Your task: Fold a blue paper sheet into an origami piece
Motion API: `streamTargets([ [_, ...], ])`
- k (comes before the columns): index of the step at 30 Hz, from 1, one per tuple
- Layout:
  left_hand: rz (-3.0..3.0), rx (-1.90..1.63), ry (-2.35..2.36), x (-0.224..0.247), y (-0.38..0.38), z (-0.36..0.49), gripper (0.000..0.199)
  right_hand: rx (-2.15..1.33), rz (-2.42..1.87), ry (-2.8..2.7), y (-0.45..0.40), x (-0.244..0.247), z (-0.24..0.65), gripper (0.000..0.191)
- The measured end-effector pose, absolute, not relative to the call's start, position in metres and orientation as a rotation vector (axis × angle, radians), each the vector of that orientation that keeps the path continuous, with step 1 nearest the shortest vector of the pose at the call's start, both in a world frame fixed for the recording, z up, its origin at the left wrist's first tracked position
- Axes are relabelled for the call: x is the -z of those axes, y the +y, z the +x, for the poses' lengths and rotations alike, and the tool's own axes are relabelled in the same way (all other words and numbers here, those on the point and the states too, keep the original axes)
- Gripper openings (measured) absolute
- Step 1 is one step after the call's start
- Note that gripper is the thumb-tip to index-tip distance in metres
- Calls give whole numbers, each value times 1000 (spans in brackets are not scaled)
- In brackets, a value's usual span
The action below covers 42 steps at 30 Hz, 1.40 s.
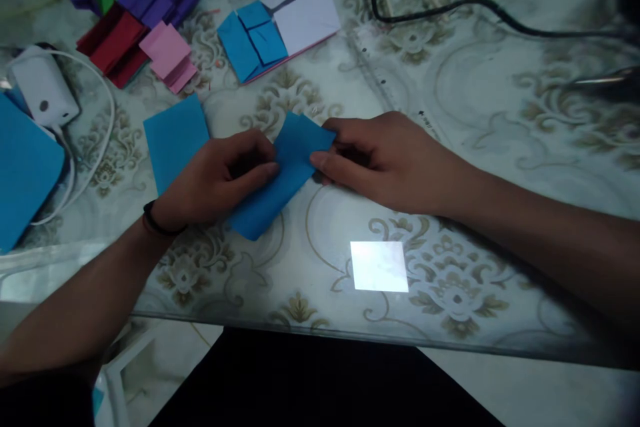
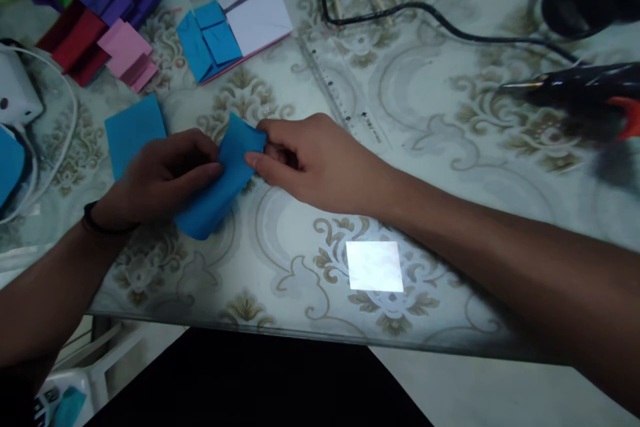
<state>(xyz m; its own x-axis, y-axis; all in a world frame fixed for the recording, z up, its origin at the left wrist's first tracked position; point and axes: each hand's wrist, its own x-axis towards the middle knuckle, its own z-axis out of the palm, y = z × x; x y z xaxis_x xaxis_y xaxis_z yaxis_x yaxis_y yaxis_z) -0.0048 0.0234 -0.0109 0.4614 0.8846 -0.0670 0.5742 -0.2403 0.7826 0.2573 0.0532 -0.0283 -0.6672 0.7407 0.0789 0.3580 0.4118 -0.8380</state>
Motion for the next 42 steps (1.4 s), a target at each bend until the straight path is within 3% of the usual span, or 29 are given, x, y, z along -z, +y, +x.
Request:
streamTargets([
  [42,1869,-510,1217,7,20,-5,24,-1187,-843,-2225,56,33,253,42],
])
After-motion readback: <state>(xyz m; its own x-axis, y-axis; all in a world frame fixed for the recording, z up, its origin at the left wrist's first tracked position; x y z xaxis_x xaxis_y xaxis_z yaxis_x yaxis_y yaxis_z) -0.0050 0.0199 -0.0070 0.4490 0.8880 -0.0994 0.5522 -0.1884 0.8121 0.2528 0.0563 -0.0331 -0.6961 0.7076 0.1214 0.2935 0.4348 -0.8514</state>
